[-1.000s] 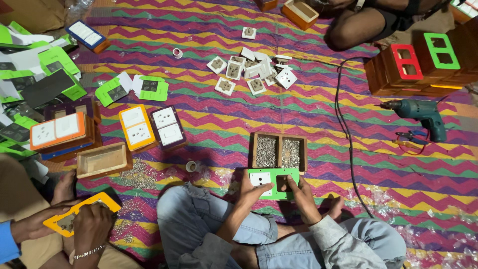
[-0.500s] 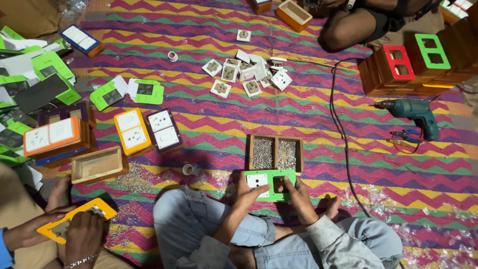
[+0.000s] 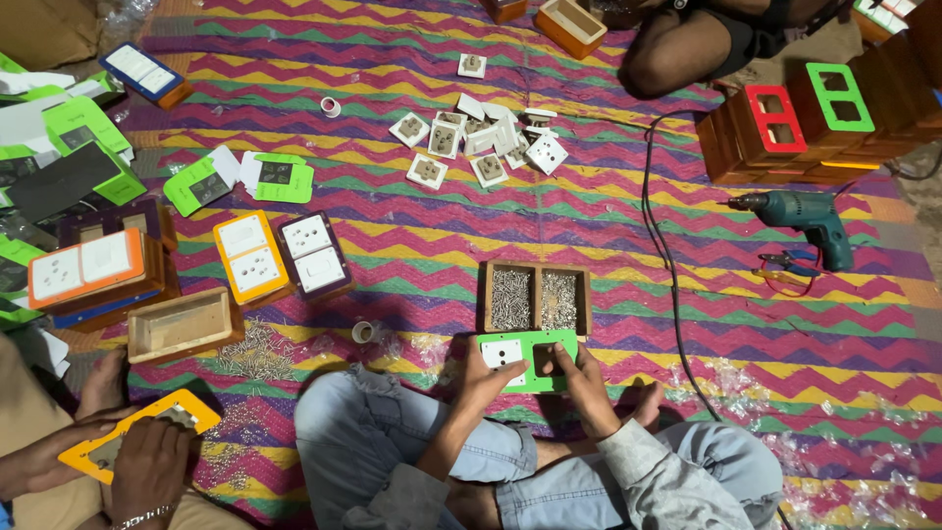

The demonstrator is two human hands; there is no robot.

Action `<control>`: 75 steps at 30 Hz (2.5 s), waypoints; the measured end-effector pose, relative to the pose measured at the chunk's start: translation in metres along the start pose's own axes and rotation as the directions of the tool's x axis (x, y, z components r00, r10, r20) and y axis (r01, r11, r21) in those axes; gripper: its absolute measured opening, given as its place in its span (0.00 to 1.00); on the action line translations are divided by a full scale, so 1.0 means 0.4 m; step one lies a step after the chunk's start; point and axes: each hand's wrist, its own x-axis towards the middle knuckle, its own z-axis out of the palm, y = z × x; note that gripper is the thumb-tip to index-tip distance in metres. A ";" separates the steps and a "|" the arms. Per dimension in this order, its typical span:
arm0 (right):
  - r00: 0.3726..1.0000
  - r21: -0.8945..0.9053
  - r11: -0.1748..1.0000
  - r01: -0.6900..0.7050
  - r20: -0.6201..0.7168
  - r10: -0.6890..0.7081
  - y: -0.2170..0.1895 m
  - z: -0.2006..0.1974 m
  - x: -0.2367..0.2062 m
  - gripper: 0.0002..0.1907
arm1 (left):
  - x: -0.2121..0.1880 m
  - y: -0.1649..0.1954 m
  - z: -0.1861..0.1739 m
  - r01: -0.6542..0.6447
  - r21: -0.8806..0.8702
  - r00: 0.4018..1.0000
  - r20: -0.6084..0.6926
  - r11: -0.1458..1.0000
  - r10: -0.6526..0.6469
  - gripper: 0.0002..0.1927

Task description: The person sits on a mat and assembles electrical outlet components by hand. They place a white socket plate into a green frame, then insert and tighten multiple screws from a wooden box to secure the plate. The person repeats this process for several units, handling screws and frames directly.

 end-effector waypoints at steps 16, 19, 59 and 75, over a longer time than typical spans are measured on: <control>1.000 -0.008 1.000 -0.026 0.003 0.026 -0.005 -0.004 -0.003 0.16 | 0.005 -0.028 -0.003 0.069 -0.026 0.997 -0.015 0.997 -0.070 0.36; 1.000 -0.009 1.000 -0.022 0.002 0.022 -0.001 -0.004 -0.001 0.16 | 0.005 -0.029 -0.004 0.098 -0.021 0.995 -0.002 0.995 -0.099 0.35; 0.982 0.251 0.950 0.189 -0.055 -0.181 0.000 -0.022 0.013 0.14 | -0.024 -0.033 -0.061 0.162 -0.149 0.947 0.300 0.975 -0.112 0.23; 0.751 -0.728 0.343 0.593 0.348 -0.562 -0.091 -0.021 -0.045 0.43 | -0.021 -0.010 -0.054 0.283 -0.182 0.930 0.291 0.942 -0.223 0.26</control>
